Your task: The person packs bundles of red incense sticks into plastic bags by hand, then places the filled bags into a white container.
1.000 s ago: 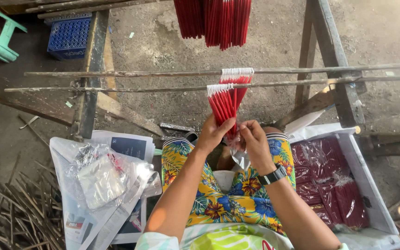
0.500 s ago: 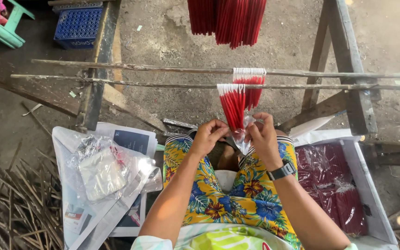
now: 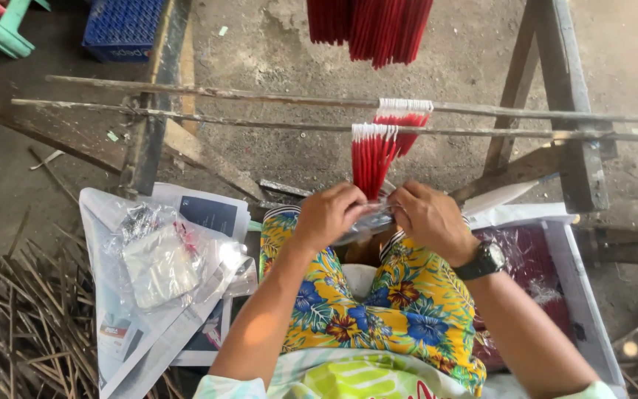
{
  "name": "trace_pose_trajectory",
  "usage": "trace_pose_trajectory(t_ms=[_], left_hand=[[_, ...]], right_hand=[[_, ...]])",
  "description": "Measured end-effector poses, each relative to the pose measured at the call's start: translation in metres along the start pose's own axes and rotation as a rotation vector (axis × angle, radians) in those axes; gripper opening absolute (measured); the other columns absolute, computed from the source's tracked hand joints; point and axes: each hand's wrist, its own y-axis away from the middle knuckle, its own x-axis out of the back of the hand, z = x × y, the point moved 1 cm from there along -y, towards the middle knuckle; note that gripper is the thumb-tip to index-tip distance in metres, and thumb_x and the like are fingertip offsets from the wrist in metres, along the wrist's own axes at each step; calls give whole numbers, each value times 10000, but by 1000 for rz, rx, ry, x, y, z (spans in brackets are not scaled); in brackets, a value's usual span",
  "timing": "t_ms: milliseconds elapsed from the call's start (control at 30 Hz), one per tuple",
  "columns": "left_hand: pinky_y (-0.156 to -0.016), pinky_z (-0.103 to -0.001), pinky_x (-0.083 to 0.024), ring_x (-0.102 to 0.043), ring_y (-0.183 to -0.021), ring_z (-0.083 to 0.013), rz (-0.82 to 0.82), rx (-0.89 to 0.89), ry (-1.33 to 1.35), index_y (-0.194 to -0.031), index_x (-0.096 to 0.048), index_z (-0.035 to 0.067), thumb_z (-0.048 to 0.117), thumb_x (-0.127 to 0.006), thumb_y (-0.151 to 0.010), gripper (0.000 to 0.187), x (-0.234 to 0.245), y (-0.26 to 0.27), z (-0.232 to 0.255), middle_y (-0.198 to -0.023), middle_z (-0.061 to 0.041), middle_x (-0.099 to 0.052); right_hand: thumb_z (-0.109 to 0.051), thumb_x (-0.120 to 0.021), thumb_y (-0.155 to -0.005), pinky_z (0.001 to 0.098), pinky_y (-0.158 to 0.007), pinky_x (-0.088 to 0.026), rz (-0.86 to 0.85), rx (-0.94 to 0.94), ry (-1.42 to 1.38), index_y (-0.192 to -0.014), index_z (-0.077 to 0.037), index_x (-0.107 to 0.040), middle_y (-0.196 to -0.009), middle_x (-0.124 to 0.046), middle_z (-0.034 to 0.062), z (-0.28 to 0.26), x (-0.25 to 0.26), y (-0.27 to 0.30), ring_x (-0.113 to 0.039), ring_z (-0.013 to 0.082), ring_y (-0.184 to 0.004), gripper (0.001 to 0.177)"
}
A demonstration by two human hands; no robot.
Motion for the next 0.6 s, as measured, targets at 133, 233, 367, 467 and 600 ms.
trace_pose_trajectory(t_ms=[133,233,367,467,600], left_hand=[[-582,-302,-495,-605,-670,-200,77,-16,-111,-833,-544,237,255,-532,-818,26,25,-2,3,-741,31,-531],[-589,-299,-494,-603,-684,-206,127,-72,-76,-830,-559,225,243,-562,-805,31,42,-10,12,-736,22,-535],[-620,-321,-493,-600,-711,-223,78,-33,320,-882,-583,151,206,-619,-761,138,57,-10,29,-744,-48,-586],[-626,-244,-472,-561,-692,-106,186,74,628,-955,-588,143,225,-625,-786,192,44,-27,-14,-731,-18,-591],[-806,-301,-460,-541,-919,-165,190,70,947,-1107,-502,83,207,-667,-765,399,35,-66,-34,-977,-101,-555]], right_hand=[[-200,-490,-815,304,-502,-465,132,113,36,-784,-108,-578,-792,-506,60,-20,31,-16,-560,221,-624,130],[-260,-505,-812,334,-528,-448,244,236,154,-774,-129,-574,-899,-479,52,-30,38,-30,-521,236,-673,153],[-256,-526,-815,338,-482,-443,164,186,-58,-818,-117,-549,-786,-517,57,-44,32,-23,-553,257,-615,141],[-231,-526,-818,368,-455,-442,146,61,-116,-856,-113,-546,-675,-531,66,-37,31,-19,-563,303,-567,126],[-216,-487,-824,350,-461,-456,162,-17,-141,-841,-149,-553,-666,-521,36,-41,38,-14,-571,287,-550,96]])
